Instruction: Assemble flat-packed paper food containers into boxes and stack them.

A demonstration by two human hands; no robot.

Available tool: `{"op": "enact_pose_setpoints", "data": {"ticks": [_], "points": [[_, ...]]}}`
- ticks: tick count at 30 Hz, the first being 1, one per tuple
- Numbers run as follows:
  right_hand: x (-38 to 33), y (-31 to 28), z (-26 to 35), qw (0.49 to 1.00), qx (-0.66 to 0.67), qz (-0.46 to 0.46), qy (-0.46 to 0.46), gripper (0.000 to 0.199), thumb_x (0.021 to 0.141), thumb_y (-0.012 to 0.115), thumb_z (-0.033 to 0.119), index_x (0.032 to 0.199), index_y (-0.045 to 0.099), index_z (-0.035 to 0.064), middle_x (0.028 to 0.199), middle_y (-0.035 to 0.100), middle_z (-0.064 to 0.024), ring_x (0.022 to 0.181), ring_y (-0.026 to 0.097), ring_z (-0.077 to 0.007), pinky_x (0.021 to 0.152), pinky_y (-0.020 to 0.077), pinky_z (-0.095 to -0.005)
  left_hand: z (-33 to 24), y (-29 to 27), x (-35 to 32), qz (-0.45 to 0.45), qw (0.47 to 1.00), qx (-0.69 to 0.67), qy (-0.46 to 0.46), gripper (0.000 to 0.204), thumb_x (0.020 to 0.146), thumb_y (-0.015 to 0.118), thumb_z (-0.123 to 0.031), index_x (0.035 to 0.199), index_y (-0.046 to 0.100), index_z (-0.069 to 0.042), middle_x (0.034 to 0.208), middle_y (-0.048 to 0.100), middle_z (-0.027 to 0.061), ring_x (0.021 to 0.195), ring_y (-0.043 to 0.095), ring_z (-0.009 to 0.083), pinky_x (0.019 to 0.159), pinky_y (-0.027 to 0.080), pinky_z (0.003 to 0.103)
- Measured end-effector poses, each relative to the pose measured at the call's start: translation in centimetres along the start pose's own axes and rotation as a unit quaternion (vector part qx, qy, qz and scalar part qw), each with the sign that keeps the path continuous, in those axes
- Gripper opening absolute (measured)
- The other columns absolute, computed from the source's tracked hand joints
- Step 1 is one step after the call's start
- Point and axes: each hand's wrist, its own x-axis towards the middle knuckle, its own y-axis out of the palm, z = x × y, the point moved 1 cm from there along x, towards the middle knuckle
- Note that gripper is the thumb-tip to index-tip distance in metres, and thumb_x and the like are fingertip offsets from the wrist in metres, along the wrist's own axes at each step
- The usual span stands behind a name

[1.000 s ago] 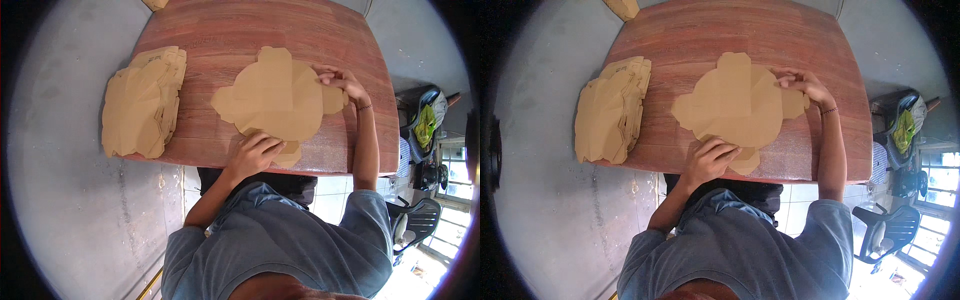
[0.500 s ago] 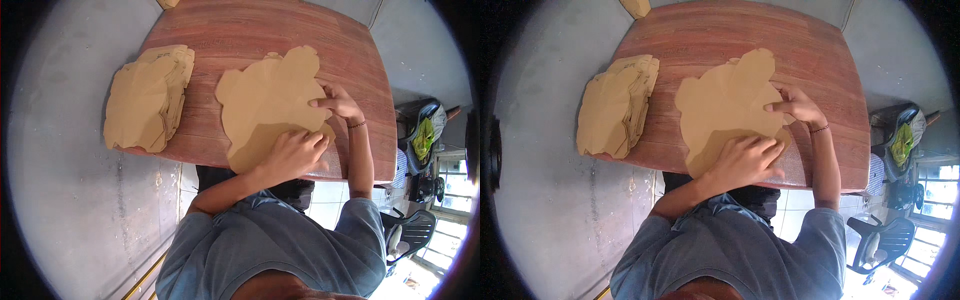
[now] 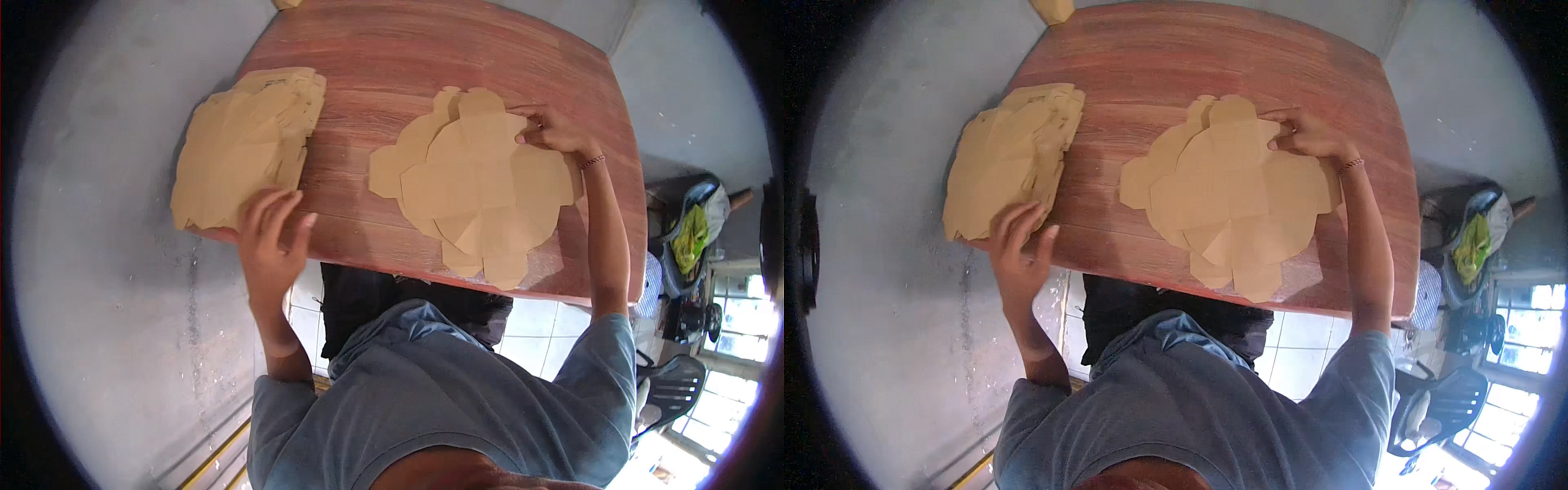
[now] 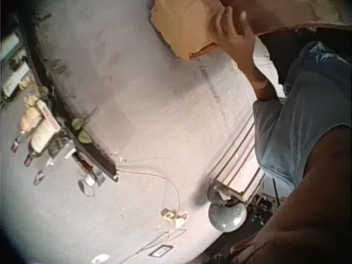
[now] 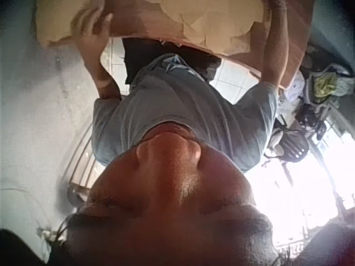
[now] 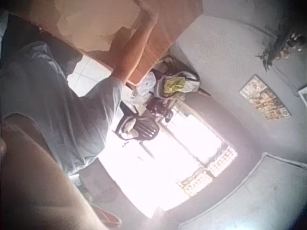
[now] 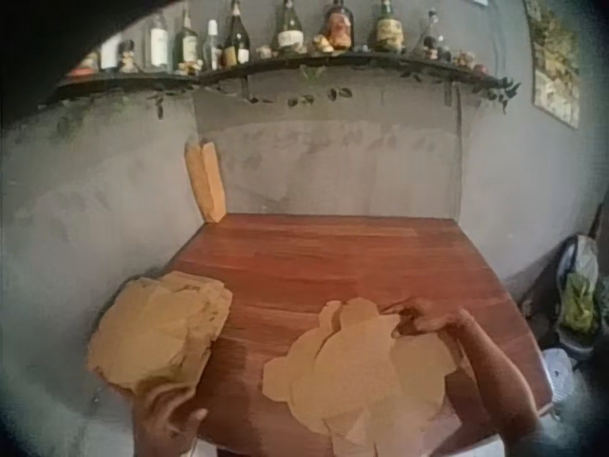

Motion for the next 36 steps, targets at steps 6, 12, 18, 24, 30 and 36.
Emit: {"op": "enact_pose_setpoints", "data": {"ticks": [6,12,18,24,30,36], "points": [[4.5,1.4,-1.3,0.985,-0.156,0.000,-0.078,0.059,0.079,0.076,0.005,0.136,0.063,0.0011,0.130,0.070,-0.0138,0.110,0.067,-0.0233,0.096,0.0539,-0.0358,5.6,-2.0,-1.1,0.053,0.986,0.129,-0.087,0.054,0.076,0.087,-0.024,0.121,0.066,-0.004,0.135,0.061,0.0145,0.130,0.053,0.0396,0.108,0.042,0.050],[3.6,3.1,3.5,0.953,-0.299,-0.041,0.028,0.060,0.072,0.082,0.018,0.130,0.069,0.0088,0.118,0.074,-0.0177,0.101,0.071,-0.0308,0.090,0.0564,-0.0405,7.5,-2.2,-1.9,0.069,0.982,0.124,-0.121,0.056,0.077,0.085,-0.029,0.122,0.066,-0.002,0.132,0.063,0.0157,0.131,0.053,0.0392,0.109,0.041,0.050],[4.2,3.3,3.4,0.924,-0.376,-0.042,0.066,0.061,0.079,0.078,0.019,0.137,0.064,0.0086,0.128,0.068,-0.0164,0.113,0.066,-0.0349,0.098,0.0540,-0.0433,8.9,-2.6,-2.1,0.069,0.983,0.122,-0.118,0.048,0.084,0.079,-0.030,0.121,0.068,-0.001,0.133,0.063,0.0151,0.126,0.057,0.0386,0.106,0.046,0.048],[2.2,4.1,3.8,0.928,-0.356,-0.110,0.014,0.057,0.087,0.074,0.020,0.139,0.059,0.0027,0.142,0.059,-0.0204,0.129,0.057,-0.0380,0.106,0.0495,-0.0459,8.9,-1.8,-2.7,0.069,0.977,0.199,-0.044,0.033,0.090,0.071,-0.017,0.119,0.069,-0.002,0.118,0.071,0.0163,0.101,0.070,0.0391,0.088,0.057,0.046],[0.6,4.8,0.4,0.941,-0.299,-0.155,-0.032,0.053,0.089,0.074,0.023,0.136,0.061,0.0027,0.137,0.062,-0.0195,0.125,0.061,-0.0351,0.100,0.0521,-0.0427,9.5,-2.4,-1.1,0.027,0.975,0.216,-0.052,0.021,0.092,0.061,-0.003,0.110,0.071,-0.005,0.101,0.075,0.0175,0.091,0.072,0.0387,0.082,0.057,0.047],[-0.2,6.3,1.3,0.962,-0.204,-0.182,0.019,0.048,0.089,0.074,0.026,0.127,0.065,-0.0018,0.128,0.065,-0.0242,0.119,0.063,-0.0423,0.099,0.0503,-0.0447,8.8,-3.8,1.0,0.074,0.977,0.152,-0.129,0.017,0.091,0.062,-0.004,0.105,0.071,-0.004,0.094,0.073,0.0207,0.088,0.070,0.0423,0.079,0.055,0.047]]}}
